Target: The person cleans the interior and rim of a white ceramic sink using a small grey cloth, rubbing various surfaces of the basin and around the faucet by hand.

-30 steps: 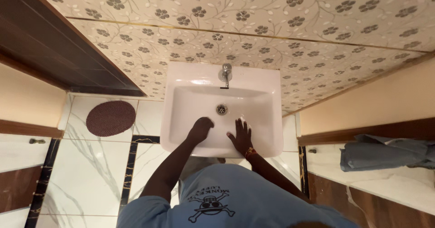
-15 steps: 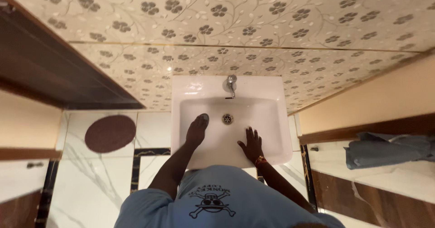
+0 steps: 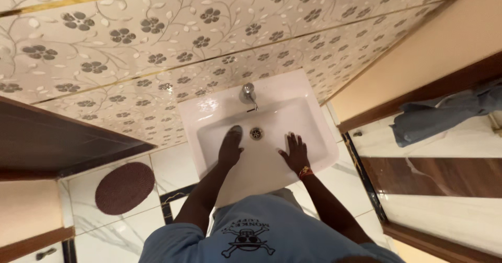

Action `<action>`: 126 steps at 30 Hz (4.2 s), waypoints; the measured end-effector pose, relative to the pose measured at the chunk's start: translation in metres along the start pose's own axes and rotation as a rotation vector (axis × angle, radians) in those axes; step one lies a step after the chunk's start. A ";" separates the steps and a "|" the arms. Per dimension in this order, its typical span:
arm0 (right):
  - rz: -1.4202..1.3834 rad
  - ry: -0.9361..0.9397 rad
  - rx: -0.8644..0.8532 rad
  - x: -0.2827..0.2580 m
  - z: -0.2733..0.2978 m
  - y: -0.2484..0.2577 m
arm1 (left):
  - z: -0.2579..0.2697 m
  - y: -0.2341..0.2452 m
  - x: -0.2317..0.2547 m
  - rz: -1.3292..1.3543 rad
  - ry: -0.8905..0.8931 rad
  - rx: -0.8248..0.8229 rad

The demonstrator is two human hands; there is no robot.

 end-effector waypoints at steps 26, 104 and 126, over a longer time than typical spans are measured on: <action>-0.106 0.172 -0.288 0.007 0.000 -0.013 | -0.010 -0.001 0.026 -0.013 0.241 0.163; -0.109 0.319 -0.122 -0.154 -0.102 -0.100 | 0.061 0.068 -0.066 0.048 0.355 0.273; -0.155 0.839 -0.096 -0.189 -0.056 -0.116 | 0.062 0.066 -0.066 -0.102 0.305 0.284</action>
Point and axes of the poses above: each hand's wrist, its own z-axis away from the middle knuckle, its own y-axis out of the back of the hand, x = y × z, the point moved 3 cm from there along -z, towards the middle knuckle, and after that the axes turned 12 degrees about -z, right-handed, at the moved point
